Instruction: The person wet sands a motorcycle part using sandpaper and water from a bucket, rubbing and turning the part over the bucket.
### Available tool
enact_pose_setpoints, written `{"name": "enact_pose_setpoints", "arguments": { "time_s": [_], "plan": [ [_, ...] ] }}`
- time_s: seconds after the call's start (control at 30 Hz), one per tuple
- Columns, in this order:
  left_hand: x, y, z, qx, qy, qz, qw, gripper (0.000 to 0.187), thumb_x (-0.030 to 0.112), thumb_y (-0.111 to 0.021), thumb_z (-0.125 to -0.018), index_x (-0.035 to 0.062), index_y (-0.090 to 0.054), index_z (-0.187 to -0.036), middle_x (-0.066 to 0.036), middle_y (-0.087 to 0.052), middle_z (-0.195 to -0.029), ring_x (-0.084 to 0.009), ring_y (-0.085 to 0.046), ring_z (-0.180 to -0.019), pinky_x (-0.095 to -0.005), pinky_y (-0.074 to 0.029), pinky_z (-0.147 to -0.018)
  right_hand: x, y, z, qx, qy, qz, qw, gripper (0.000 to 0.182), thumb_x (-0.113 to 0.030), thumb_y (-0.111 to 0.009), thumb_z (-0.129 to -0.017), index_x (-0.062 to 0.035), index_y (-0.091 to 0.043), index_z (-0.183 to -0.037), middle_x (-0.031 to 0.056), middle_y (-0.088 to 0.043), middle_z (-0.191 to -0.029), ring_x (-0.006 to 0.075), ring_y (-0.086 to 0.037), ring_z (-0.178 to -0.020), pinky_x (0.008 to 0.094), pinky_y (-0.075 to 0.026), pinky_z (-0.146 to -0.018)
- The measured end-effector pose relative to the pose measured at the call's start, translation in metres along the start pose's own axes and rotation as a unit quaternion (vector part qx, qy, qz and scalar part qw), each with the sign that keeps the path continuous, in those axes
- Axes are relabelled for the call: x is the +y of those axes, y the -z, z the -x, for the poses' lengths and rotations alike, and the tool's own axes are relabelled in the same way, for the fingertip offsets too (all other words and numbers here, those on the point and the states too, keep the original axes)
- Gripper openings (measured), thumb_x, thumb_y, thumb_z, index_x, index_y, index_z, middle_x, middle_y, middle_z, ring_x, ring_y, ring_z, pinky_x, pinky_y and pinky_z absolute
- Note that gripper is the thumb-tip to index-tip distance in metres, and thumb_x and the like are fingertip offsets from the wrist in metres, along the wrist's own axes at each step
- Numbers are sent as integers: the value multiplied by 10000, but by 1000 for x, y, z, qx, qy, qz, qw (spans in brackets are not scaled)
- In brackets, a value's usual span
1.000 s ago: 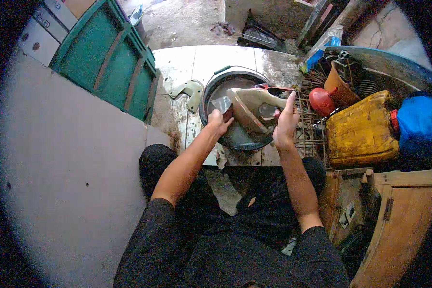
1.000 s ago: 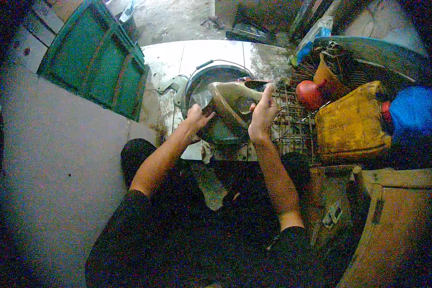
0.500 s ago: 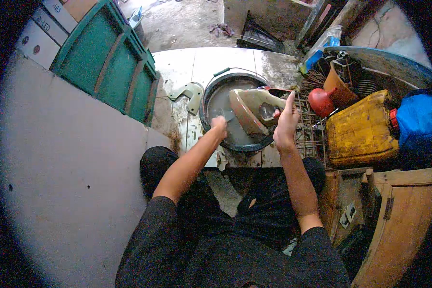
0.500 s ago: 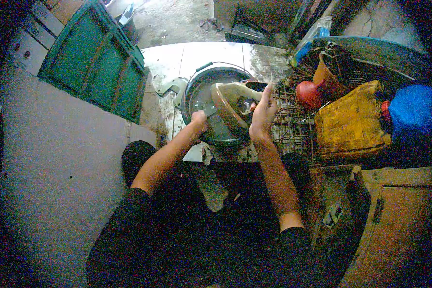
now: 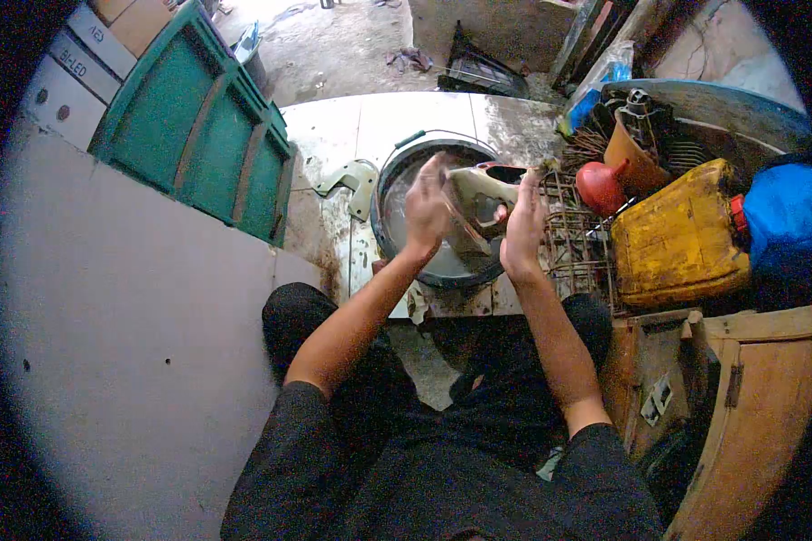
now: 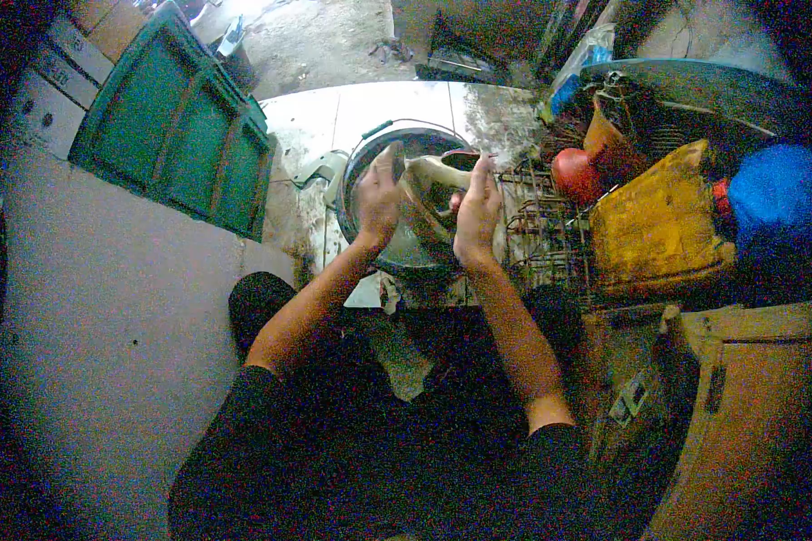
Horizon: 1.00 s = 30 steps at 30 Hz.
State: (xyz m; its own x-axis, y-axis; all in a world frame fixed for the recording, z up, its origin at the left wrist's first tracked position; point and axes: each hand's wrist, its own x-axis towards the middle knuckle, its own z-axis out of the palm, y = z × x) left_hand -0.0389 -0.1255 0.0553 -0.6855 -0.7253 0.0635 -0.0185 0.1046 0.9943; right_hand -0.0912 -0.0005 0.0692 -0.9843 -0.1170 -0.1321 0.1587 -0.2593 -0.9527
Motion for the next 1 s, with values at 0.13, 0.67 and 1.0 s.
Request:
{"name": "enact_pose_setpoints", "arguments": {
  "time_s": [0.13,0.67,1.0],
  "plan": [
    [-9,-15,7,-111,-362,-180,908,410,274,-345,-1022,14,-532,-1278,-175,-548,-1305,-333,-518,-1208,-419,-393,-1020,-3,-15,11,6,14,19,1000,527,-528,-371,-990,-48,-584,-939,4,-583,-768,67,-459,-561,231,-373,-505],
    [-28,-23,8,-41,-275,-292,915,468,174,-428,-914,61,-469,-1366,-122,-506,-1383,-336,-427,-1319,-560,-202,-1120,0,1,6,-36,-69,-46,996,528,-571,-280,-993,-117,-522,-876,0,-567,-760,80,-504,-670,239,-429,-624],
    [-25,-12,9,-82,-242,-322,912,510,182,-378,-941,73,-378,-1438,-113,-385,-1481,-323,-183,-1441,-580,-89,-1136,-5,-5,4,-33,-69,-47,996,441,-519,-328,-1004,-142,-479,-831,-10,-501,-688,84,-389,-481,239,-332,-459]
  ]
}}
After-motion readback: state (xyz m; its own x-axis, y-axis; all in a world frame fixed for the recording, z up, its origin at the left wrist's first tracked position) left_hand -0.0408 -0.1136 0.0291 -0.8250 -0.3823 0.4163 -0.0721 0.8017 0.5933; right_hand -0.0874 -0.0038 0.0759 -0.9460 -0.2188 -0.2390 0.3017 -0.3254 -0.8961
